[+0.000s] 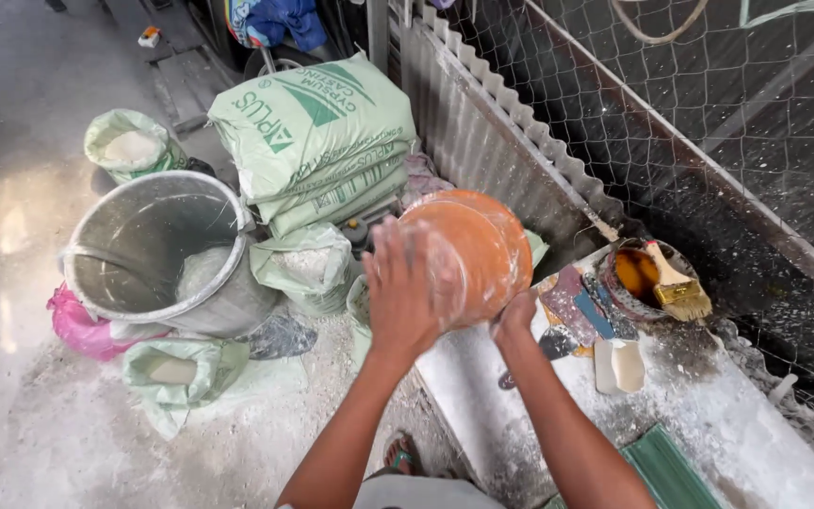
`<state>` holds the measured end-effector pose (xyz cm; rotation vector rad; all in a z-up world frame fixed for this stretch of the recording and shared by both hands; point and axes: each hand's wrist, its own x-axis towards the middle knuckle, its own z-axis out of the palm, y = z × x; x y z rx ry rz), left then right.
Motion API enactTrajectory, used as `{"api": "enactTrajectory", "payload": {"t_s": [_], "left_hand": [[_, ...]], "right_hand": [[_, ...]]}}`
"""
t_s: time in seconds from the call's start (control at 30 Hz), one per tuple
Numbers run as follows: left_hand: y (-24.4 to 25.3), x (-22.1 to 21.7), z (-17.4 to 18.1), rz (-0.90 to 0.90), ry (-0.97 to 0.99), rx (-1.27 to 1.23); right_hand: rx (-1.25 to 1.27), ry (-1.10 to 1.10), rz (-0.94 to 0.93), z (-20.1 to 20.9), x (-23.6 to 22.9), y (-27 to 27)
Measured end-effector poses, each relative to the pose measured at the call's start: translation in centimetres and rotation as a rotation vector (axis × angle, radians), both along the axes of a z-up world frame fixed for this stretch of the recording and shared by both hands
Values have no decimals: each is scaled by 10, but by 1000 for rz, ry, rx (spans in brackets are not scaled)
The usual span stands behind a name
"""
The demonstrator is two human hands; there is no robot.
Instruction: The person cleans a white surface using a yellow sponge and a scraper to remove dust and debris. They then move a green metal frame aside and proceed to mix a white substance inside a bucket using a trowel.
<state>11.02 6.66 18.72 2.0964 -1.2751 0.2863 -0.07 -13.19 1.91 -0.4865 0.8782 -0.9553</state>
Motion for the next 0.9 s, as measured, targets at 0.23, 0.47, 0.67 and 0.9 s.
{"api": "enactTrajectory", "payload": {"t_s": [0.23, 0.47, 0.67, 0.9], "left_hand": [[26, 41, -53, -70, 1159, -128], [10, 20, -183, -327, 1707, -343], [-59, -14, -179, -548, 1310, -171], [-86, -145, -192, -437, 496, 536]], "right_hand": [[-404, -173, 55, 15, -74, -21], [-380, 324, 422, 161, -141, 40], [-94, 623, 406, 85, -256, 34], [-161, 526, -110, 124, -393, 69]]}}
